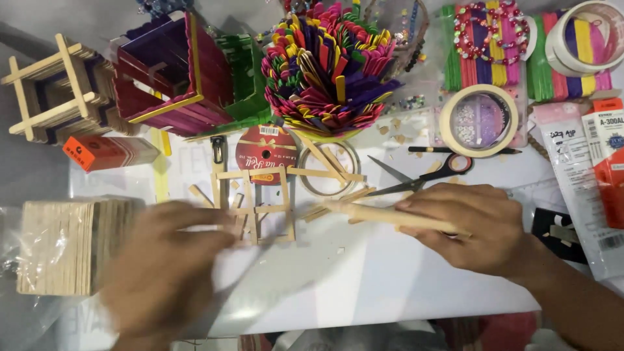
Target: Cutting wooden popsicle sticks to specific lengths and arranging them to build a miniature structure.
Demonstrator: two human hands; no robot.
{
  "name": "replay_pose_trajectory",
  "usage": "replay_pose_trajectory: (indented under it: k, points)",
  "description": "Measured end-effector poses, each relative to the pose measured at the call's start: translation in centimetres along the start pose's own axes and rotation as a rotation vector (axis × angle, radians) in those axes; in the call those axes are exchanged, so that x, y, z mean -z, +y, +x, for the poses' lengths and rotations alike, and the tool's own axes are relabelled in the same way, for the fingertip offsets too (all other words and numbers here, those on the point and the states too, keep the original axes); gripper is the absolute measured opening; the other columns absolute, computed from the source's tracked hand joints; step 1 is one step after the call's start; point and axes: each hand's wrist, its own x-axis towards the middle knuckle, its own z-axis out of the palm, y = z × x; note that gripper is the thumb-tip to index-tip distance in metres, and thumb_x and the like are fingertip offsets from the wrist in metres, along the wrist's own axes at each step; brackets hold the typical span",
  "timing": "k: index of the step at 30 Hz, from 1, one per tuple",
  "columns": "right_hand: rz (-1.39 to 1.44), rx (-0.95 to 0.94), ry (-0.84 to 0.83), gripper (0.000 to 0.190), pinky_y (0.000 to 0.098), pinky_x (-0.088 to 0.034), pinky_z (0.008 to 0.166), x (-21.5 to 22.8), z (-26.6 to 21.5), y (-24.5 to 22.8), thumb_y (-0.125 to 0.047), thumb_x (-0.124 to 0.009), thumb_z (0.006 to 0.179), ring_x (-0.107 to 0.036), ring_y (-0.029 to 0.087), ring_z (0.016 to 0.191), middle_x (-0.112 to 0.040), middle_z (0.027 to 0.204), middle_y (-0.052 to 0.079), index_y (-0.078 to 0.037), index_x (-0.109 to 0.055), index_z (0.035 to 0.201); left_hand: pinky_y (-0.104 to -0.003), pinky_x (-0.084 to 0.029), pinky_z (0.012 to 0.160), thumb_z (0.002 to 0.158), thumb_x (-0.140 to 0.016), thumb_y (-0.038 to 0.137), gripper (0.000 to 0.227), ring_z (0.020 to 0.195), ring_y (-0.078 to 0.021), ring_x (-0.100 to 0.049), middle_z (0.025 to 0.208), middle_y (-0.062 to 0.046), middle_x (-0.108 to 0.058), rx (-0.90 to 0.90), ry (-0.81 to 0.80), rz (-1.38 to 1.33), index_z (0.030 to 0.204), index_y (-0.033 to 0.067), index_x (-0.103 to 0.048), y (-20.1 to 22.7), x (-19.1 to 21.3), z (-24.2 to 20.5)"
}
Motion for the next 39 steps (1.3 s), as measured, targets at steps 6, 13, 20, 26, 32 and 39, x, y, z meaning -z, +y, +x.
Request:
replay_pose_trajectory:
  k: [6, 13, 20, 26, 32, 39]
  points:
    - [0.005, -0.348, 0.043, 0.034, 0.0229, -0.055, 0.062, 0.2, -2.9, 1.3, -0.02, -0.085, 0.077, -0.069, 0.014, 0.068, -0.076, 0.086, 0.01, 0.003, -0.071, 0.098, -0.047, -0.051, 0.103, 0.13, -0.077, -0.023, 0.013, 0.102, -0.0403, -0.067, 0.12, -0.036, -0.072, 0.434, 0.46, 0.063, 0.124, -0.0124, -0.074, -6.2, -0.3, -12.6]
    - [0.056, -0.412, 0.05, 0.043, 0.0228, -0.055, 0.055, 0.1, -4.2, 2.5, -0.02, -0.083, 0.079, -0.068, 0.011, 0.067, -0.075, 0.096, 0.008, 0.004, -0.067, 0.112, -0.049, -0.049, 0.078, 0.13, -0.059, 0.043, 0.059, 0.082, -0.0404, -0.067, 0.096, -0.03, -0.069, 1.081, 0.334, 0.131, 0.101, -0.0075, -0.07, -16.8, -7.4, -24.8]
    - [0.118, -0.493, -0.014, 0.036, 0.024, -0.048, 0.053, 0.0, -3.6, 2.4, -0.023, -0.069, 0.087, -0.062, 0.011, 0.062, -0.072, 0.087, 0.005, 0.004, -0.068, 0.112, -0.052, -0.047, 0.049, 0.129, -0.038, 0.119, 0.136, 0.059, -0.041, -0.065, 0.068, -0.024, -0.065, 1.815, 0.122, 0.193, 0.074, -0.0023, -0.066, -19.1, -11.4, -28.7]
    - [0.151, -0.325, -0.102, 0.03, 0.0213, -0.058, 0.06, -0.8, -3.8, 2.0, -0.024, -0.079, 0.082, -0.074, 0.01, 0.068, -0.079, 0.093, 0.005, -0.002, -0.074, 0.102, -0.037, -0.053, 0.097, 0.084, -0.078, 0.035, 0.066, 0.113, -0.0262, -0.069, 0.128, -0.015, -0.068, 0.187, 0.171, -0.525, 0.136, 0.0022, -0.052, 5.2, -1.9, 2.0]
    - [0.16, -0.047, -0.216, 0.027, 0.0254, -0.06, 0.063, -2.1, -3.2, 0.7, -0.028, -0.084, 0.086, -0.077, 0.011, 0.067, -0.08, 0.087, 0.0, -0.008, -0.076, 0.103, -0.031, -0.055, 0.061, 0.1, -0.065, 0.024, 0.03, 0.066, -0.0223, -0.071, 0.095, -0.008, -0.075, -0.164, 0.022, -0.841, 0.121, 0.0033, -0.066, 7.8, -5.9, 5.4]
    - [0.103, -0.094, -0.338, 0.033, 0.0304, -0.066, 0.07, 2.2, -1.8, 2.2, -0.026, -0.082, 0.088, -0.081, 0.014, 0.077, -0.082, 0.099, 0.002, -0.009, -0.072, 0.114, -0.028, -0.063, 0.06, 0.094, -0.067, 0.024, 0.023, 0.065, -0.0139, -0.079, 0.1, 0.0, -0.083, -0.035, 0.057, -0.687, 0.109, 0.0089, -0.076, 5.5, -7.8, 3.4]
